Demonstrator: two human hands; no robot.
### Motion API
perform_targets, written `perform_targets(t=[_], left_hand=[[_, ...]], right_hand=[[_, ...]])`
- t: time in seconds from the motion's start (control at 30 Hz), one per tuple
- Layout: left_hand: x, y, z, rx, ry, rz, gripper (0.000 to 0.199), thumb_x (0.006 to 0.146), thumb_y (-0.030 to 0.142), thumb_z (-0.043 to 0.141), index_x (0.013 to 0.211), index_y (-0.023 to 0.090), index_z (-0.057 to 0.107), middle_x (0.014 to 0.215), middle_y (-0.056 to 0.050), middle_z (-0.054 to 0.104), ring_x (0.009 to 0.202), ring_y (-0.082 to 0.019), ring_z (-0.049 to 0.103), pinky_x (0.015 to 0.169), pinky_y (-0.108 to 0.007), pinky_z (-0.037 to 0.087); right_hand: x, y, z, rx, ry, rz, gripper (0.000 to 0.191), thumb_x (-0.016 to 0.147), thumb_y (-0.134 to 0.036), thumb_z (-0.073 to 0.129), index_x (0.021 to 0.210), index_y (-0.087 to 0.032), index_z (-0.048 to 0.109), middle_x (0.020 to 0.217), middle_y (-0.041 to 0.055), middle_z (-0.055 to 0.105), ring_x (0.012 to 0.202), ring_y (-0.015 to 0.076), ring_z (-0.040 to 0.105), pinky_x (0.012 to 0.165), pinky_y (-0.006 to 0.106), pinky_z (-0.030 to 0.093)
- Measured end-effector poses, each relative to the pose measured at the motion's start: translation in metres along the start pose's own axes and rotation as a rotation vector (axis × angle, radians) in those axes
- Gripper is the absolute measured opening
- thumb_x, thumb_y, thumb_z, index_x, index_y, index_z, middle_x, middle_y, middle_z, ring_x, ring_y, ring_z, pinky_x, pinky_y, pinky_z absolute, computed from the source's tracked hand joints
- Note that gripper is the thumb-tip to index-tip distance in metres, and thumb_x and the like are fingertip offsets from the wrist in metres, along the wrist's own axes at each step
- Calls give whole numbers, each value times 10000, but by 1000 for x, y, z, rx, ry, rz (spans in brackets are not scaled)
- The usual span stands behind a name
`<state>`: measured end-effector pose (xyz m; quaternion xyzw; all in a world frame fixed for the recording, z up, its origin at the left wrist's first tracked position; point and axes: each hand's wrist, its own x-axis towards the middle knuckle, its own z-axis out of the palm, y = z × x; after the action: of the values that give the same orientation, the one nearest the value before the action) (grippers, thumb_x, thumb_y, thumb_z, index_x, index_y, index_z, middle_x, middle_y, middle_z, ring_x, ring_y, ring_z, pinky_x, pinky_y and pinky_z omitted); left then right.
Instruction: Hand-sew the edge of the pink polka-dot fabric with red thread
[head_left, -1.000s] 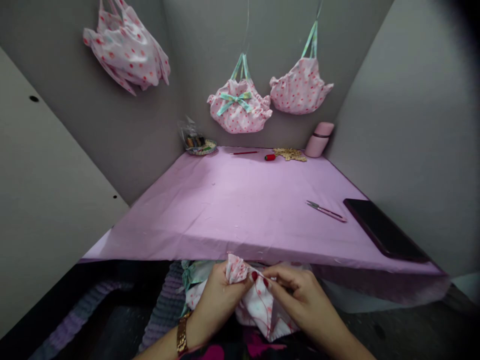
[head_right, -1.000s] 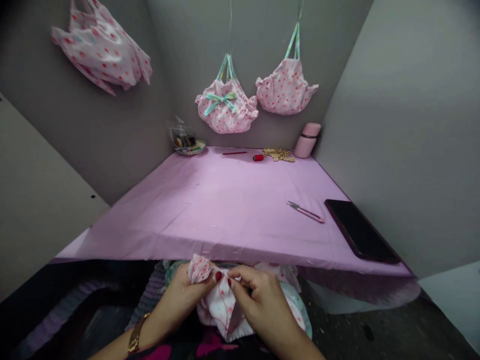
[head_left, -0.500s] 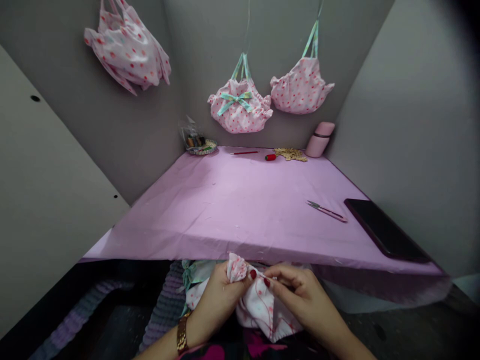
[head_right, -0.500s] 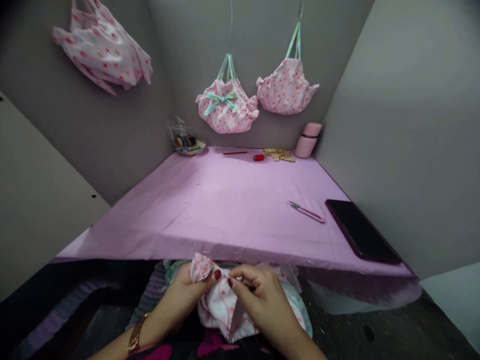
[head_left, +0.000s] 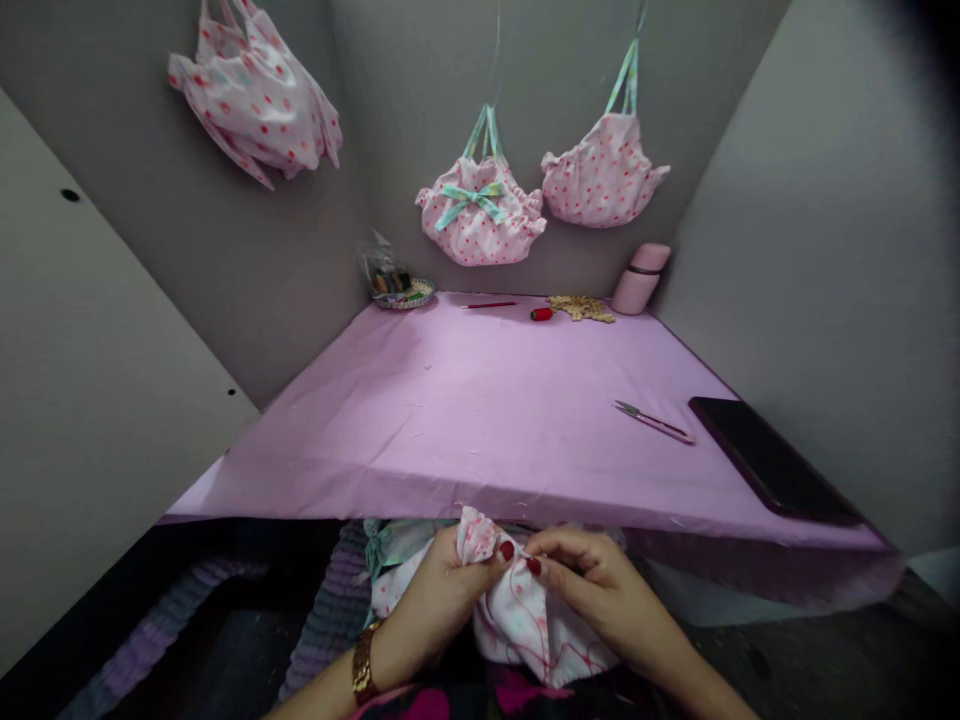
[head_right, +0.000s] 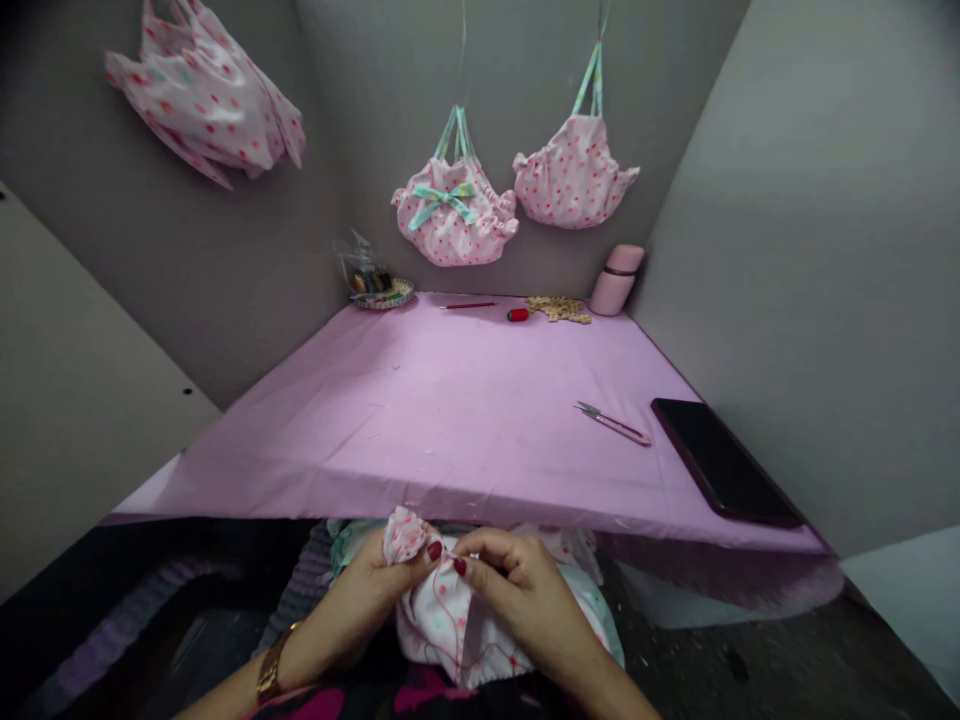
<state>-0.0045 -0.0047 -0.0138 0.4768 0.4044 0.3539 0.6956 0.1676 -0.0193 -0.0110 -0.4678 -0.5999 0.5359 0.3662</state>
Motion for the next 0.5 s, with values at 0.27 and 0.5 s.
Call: perform_targets(t=[0.27,0.5], left_hand=[[2,-5,1,-65,-6,-52,218,744,324,600,708,124,521,666,-4,480,613,-109,401,603,-243,334],[5,-9,3,-98,10,-51,209,749,326,596,745,124,544,680,-17,531,624,-124,453,636,-262,370]], right_hand=[[-4,6,9,-82,-23,-58,197,908,-365,403,913,-180,471,650,-30,439,566,94,383,516,199,309],[-3,4,18,-122,-26,-93,173,940,-307,319,1069,-203,365,708,-19,485,632,113,458,591,217,376]])
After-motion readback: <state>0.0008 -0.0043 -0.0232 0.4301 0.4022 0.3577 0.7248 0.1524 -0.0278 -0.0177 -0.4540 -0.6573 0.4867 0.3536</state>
